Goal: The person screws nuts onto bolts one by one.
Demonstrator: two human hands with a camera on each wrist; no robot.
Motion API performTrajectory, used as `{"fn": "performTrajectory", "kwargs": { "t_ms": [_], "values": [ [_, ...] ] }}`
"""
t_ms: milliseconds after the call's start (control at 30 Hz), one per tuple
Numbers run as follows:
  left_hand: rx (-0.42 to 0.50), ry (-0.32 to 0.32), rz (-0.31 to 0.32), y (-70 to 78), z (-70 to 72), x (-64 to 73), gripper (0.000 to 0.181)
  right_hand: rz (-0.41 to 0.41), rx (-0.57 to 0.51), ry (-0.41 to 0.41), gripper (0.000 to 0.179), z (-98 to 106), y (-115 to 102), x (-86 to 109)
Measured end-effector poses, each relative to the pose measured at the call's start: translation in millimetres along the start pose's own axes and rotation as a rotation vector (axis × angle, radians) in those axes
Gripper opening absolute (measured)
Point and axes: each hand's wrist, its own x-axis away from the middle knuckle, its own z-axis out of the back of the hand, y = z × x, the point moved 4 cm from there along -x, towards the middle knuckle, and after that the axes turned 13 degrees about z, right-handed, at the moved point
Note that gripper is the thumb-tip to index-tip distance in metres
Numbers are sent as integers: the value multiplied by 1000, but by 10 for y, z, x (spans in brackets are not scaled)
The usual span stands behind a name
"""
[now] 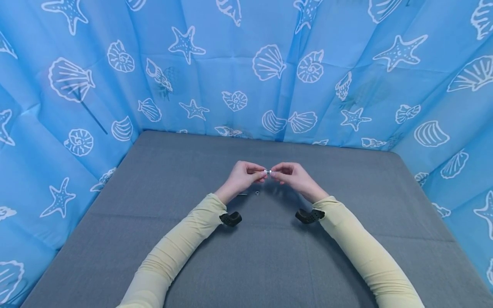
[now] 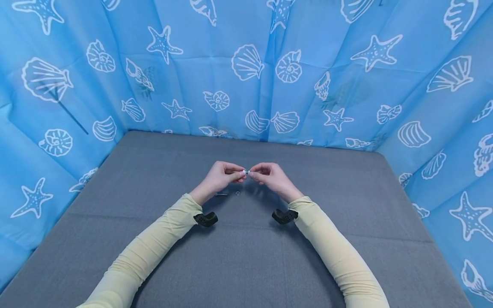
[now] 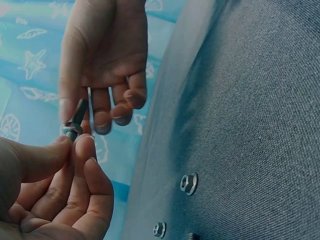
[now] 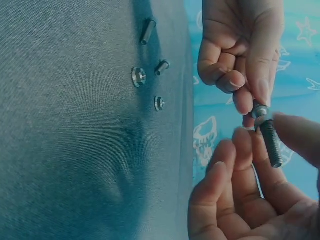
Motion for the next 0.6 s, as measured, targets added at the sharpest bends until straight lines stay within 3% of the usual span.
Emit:
{"fn": "performTrajectory", "kwargs": {
  "t_ms": [600],
  "values": [
    [8, -5, -4, -3, -1, 0, 19, 1, -23, 17, 28, -4, 47, -7]
  ]
}}
